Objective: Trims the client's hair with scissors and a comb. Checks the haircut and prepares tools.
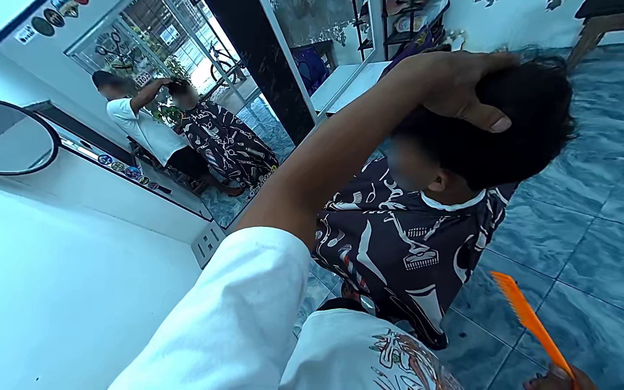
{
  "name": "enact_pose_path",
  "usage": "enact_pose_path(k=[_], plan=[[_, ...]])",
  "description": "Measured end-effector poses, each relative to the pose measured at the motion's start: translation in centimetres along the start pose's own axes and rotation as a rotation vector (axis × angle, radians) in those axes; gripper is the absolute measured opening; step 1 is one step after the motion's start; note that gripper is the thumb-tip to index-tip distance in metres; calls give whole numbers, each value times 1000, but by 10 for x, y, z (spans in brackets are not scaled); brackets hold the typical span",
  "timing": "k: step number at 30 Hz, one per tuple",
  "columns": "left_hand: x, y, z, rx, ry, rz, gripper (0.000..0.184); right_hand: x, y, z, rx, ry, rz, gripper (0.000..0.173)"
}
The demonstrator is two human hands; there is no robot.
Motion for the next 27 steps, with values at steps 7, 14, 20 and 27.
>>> enact_pose_path(k=[7,14,20,27], plan=[[-8,-4,22,-38,-86,-7,107,-8,-9,3,-8,25,-48,33],[-19,-6,55,-16,-175,-22,103,-49,29,70,154,76,-108,37],[-23,-9,62,-12,-246,8,87,-104,132,165,716,-101,-109,28],[-37,-51,108,-99,-583,-369,65,-69,58,134,220,-33,91,31]])
Point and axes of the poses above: each hand's wrist, its own y-axis towards the middle knuckle, its own x-axis out of the back of the hand, z = x × y, the point moved 5 cm from there along y, towards the middle knuckle, and after that the axes turned 7 degrees about x, right-handed, at the moved point
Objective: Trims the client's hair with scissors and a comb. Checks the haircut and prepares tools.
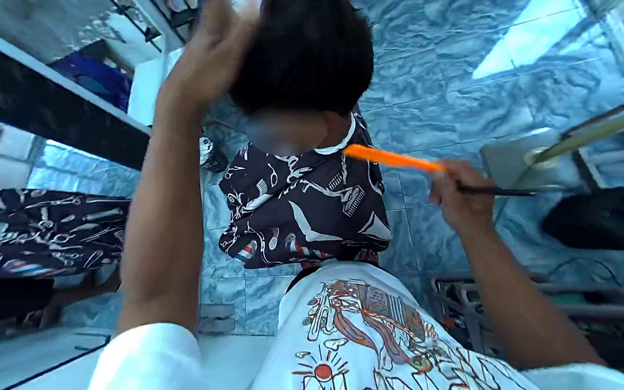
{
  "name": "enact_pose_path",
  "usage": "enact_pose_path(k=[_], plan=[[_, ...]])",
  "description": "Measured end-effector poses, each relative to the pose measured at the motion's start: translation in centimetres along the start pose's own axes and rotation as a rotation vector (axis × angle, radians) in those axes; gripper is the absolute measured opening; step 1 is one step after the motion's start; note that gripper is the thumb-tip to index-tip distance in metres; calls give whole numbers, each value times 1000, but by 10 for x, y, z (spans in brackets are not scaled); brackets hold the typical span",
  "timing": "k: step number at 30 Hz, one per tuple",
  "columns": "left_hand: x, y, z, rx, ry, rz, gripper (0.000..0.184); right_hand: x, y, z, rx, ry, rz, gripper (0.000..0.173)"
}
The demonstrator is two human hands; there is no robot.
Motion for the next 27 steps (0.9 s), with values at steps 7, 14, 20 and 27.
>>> enact_pose_path(k=[7,14,20,27], plan=[[-187,-234,24,-120,-818,-24,82,-146,-92,90,-435,800,276,25],[-165,-208,50,-41,-927,-31,48,-178,-78,106,-671,672,141,31],[-178,-220,84,-28,-218,318,54,-110,-78,59,-945,696,-412,30],[-125,-142,9,-326,167,-25,43,-60,14,86,-514,631,-438,59]])
Point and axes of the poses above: each hand's wrist, its own y-axis towards the middle knuckle, its own x-axis out of the back of the hand, z = x × y, the point moved 5 cm from there along y, towards the middle knuckle, and after that the axes turned 7 degrees about x, right-handed, at the moved point
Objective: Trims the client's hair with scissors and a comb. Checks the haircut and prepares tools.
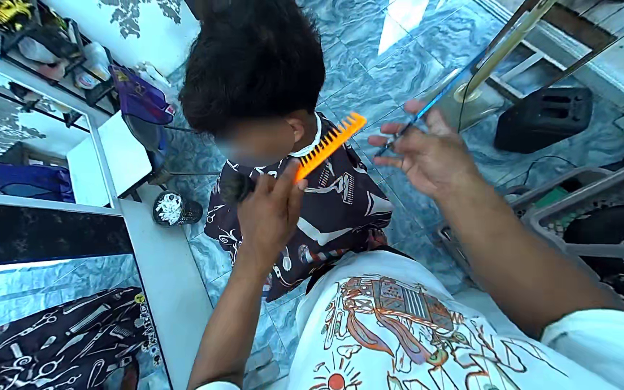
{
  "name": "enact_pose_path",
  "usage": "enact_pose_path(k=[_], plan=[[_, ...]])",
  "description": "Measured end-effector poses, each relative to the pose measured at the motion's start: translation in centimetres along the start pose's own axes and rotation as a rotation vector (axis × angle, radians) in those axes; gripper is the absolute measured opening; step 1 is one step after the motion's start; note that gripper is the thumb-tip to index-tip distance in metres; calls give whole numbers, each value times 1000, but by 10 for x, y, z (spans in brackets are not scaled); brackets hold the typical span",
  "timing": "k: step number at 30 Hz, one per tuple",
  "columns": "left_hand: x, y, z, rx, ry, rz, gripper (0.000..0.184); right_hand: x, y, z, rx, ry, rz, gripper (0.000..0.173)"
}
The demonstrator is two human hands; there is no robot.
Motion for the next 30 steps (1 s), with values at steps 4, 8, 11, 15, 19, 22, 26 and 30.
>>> enact_pose_path(k=[4,8,11,15,19,22,26,30], plan=[[27,30,21,-31,90,-80,46,-15,46,30,494,-711,136,52],[46,32,48,-63,85,-139,44,-32,80,36,807,-1428,207,34],[60,40,52,-122,162,-241,41,-49,94,32,954,-1547,315,30],[70,53,47,-257,308,-407,35,-64,97,26,995,-1572,359,25],[72,55,42,-335,342,-475,34,-72,92,25,1029,-1558,289,25],[71,54,41,-349,358,-478,34,-76,90,26,1040,-1526,250,27],[69,51,41,-353,356,-499,34,-75,89,23,1059,-1500,223,24],[68,50,41,-367,351,-523,32,-79,86,22,1046,-1505,213,23]])
Point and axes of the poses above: each hand's wrist, its own y-axis towards the middle knuckle, its own x-axis out of the back of the hand, z = x × y, the point moved 5 cm from there along y, towards the middle knuckle, and after that the axes turned 7 degrees about x, right-handed, at the moved point
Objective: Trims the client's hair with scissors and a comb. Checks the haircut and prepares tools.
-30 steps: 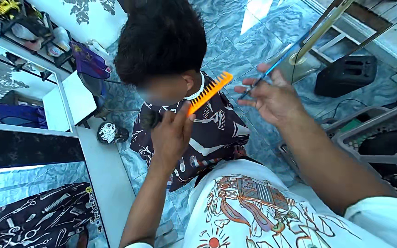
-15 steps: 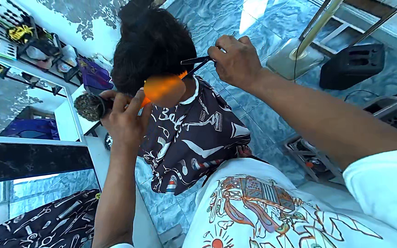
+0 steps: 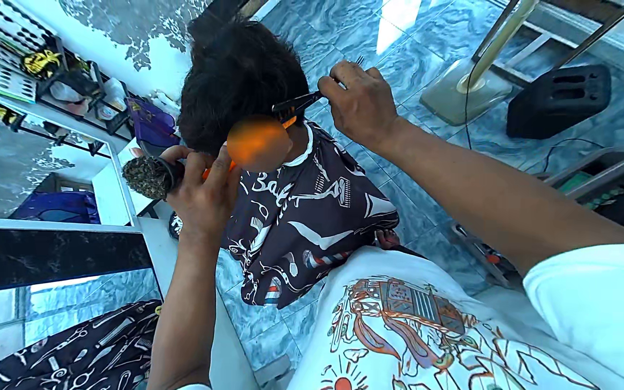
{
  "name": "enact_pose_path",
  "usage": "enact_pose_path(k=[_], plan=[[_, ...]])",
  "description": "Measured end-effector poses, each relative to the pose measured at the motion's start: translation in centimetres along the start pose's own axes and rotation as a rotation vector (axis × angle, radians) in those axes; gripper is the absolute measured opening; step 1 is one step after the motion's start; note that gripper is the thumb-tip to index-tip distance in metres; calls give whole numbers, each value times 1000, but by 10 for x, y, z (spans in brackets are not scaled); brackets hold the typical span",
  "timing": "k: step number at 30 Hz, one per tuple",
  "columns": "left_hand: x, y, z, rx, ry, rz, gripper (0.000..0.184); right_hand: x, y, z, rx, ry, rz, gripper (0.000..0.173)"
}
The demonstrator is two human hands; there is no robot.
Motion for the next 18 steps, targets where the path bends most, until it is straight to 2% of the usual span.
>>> enact_pose_path(k=[10,15,17,18], plan=[[1,1,-3,7,-1,-2,32,-3,0,2,-15,12,-57,22],[1,2,-3,8,0,-35,32,-3,2,2,-27,23,-11,23],[1,0,-4,17,-21,11,33,-2,0,2,-14,32,-53,22],[1,-2,-6,25,-59,93,33,0,-2,2,-28,52,-58,22]])
Point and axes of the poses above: each hand's wrist, its own y-axis towards the middle knuckle, its own x-axis out of the back of the hand, z = x × y, the point moved 5 cm from there along y, towards the middle knuckle, and after that the axes turned 7 degrees about x, right-handed, at the moved point
